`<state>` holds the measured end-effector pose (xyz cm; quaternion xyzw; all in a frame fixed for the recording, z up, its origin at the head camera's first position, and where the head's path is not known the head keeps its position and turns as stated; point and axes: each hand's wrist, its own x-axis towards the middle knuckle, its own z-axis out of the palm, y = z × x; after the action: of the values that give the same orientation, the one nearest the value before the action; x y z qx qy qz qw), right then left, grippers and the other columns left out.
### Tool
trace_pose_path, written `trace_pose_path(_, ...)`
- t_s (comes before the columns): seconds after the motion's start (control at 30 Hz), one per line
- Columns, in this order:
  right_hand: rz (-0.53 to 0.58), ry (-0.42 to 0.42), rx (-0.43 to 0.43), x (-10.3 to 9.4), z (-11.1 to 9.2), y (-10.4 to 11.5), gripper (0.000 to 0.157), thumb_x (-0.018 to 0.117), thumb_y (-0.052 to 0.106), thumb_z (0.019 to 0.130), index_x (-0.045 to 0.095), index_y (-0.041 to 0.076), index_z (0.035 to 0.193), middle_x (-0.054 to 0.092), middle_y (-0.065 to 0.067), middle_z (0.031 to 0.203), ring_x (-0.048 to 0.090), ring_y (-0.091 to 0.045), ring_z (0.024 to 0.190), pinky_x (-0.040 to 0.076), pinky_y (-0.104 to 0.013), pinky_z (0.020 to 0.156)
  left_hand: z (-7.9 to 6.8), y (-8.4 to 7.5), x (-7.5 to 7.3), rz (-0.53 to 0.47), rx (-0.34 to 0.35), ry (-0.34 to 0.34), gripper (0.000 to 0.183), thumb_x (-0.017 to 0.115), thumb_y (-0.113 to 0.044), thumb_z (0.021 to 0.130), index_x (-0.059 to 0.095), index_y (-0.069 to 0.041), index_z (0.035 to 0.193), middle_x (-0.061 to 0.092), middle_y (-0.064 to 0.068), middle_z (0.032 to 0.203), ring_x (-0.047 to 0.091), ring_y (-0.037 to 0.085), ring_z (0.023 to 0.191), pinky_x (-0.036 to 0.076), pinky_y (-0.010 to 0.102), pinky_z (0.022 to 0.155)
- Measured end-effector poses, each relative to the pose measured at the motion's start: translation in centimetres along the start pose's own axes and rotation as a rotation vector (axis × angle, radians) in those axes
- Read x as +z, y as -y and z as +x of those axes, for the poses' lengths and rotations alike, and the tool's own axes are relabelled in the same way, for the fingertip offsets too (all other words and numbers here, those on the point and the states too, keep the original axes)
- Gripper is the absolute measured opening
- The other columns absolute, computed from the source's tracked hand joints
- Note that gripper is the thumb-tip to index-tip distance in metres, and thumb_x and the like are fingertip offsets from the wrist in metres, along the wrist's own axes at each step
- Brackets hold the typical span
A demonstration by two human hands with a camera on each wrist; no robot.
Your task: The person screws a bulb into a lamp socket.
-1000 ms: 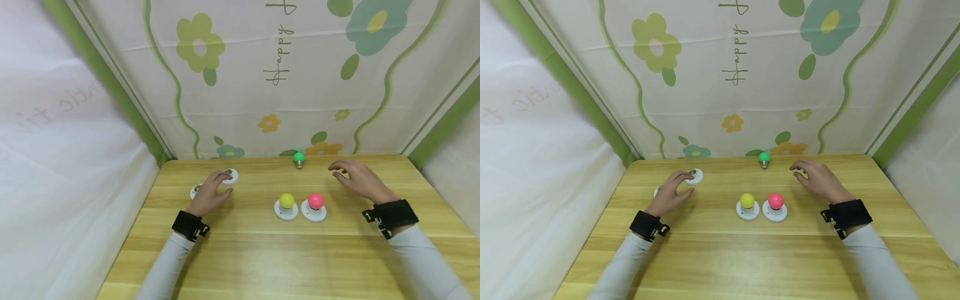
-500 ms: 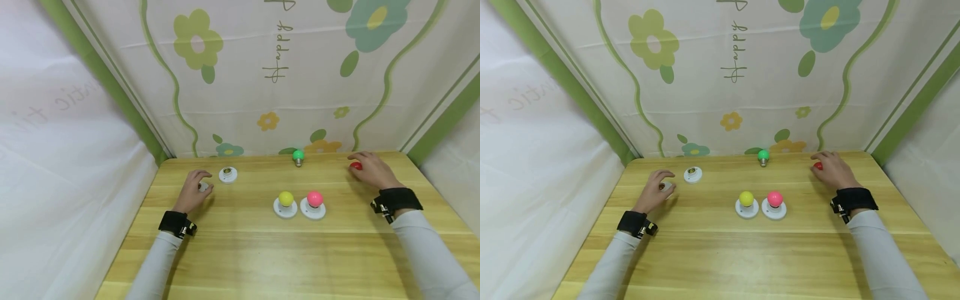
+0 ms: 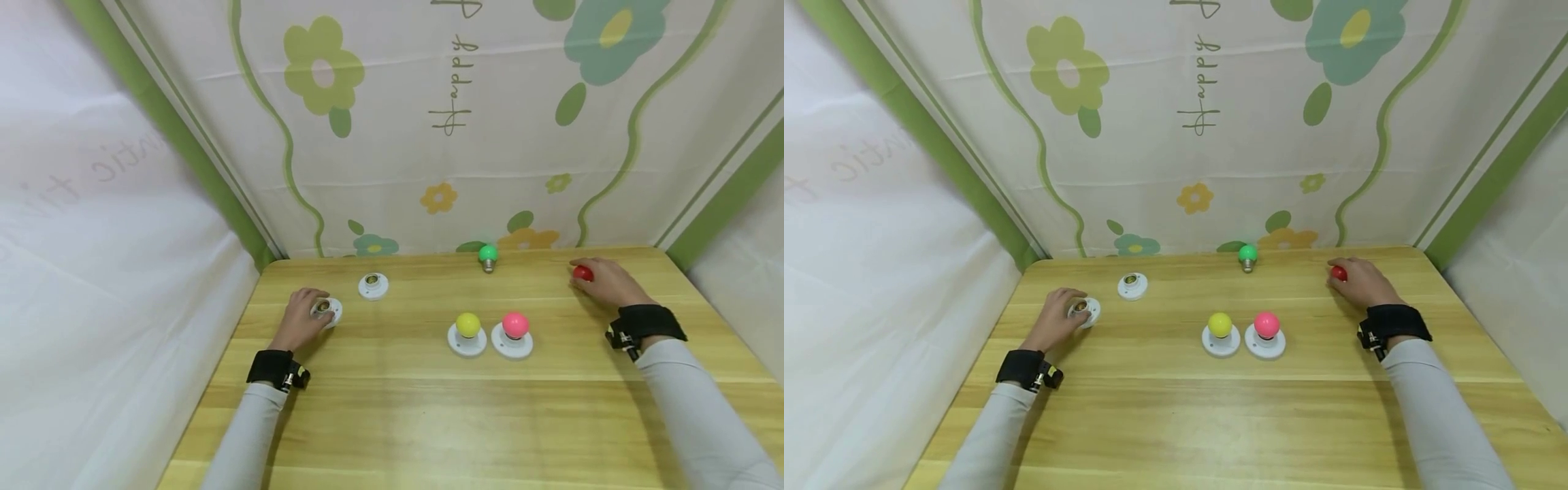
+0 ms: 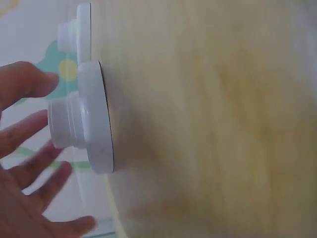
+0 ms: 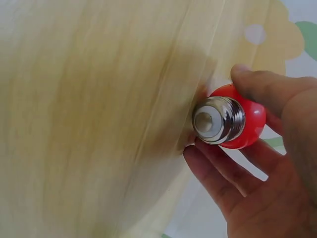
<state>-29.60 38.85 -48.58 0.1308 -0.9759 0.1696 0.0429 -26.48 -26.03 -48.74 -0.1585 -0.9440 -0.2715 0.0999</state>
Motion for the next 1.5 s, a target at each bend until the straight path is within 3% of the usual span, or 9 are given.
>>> trace_pose_path(0.27,0.04,-0.053,0.006,0.4,-0.1,-0.3,0.043,0.068,0.02,0.088,0.059,-0.007,0.119,0.061,-0.034,0.11,0.057,-0.046,0.097,0.047,-0.058,0.079,-0.8,0.7,0.0,-0.014,-0.105,0.145,0.066,0.075,-0.032,0.083,0.049,0.0,0.135,0.045,0.022,0.134,0.036,0.038,0.124,0.04,0.054,0.099)
trace_pose_path(0.57,0.114,-0.078,0.044,0.6,-0.1,0.0,0.049,0.066,0.026,0.09,0.051,-0.004,0.126,0.059,-0.033,0.11,0.057,-0.044,0.094,0.049,-0.055,0.075,-0.9,0.6,0.2,-0.066,-0.148,0.2,0.086,0.079,-0.039,0.078,0.039,0.001,0.142,0.04,0.023,0.14,0.038,0.037,0.126,0.038,0.053,0.103)
trace_pose_path(1.0,0.18,-0.064,0.105,0.6,-0.4,1.1,0.056,0.062,0.032,0.093,0.043,-0.005,0.131,0.053,-0.032,0.118,0.054,-0.043,0.1,0.049,-0.055,0.078,-0.9,0.7,0.3,-0.042,-0.139,0.186,0.069,0.078,-0.032,0.08,0.047,-0.001,0.135,0.05,0.019,0.13,0.041,0.035,0.119,0.043,0.049,0.095)
trace_pose_path(1.13,0.191,-0.092,0.07,0.7,-0.6,1.6,0.057,0.063,0.028,0.093,0.043,-0.003,0.136,0.052,-0.034,0.121,0.054,-0.045,0.102,0.049,-0.056,0.077,-0.9,0.5,0.2,-0.053,-0.138,0.177,0.068,0.078,-0.031,0.08,0.049,-0.001,0.133,0.05,0.018,0.129,0.041,0.034,0.118,0.043,0.049,0.095)
trace_pose_path(1.3,0.154,-0.146,0.003,1.3,-0.7,1.8,0.048,0.065,0.022,0.092,0.052,0.002,0.134,0.051,-0.032,0.127,0.051,-0.045,0.106,0.048,-0.058,0.077,-0.8,0.5,0.3,-0.072,-0.143,0.169,0.069,0.079,-0.034,0.079,0.049,-0.001,0.132,0.046,0.017,0.131,0.045,0.032,0.116,0.043,0.048,0.098)
trace_pose_path(1.5,0.172,-0.162,0.018,1.2,-0.9,2.3,0.047,0.065,0.022,0.092,0.053,0.002,0.133,0.05,-0.031,0.126,0.052,-0.043,0.102,0.047,-0.056,0.076,-0.8,0.6,0.2,-0.103,-0.16,0.15,0.068,0.079,-0.031,0.079,0.048,-0.002,0.132,0.043,0.018,0.133,0.047,0.033,0.116,0.043,0.049,0.099)
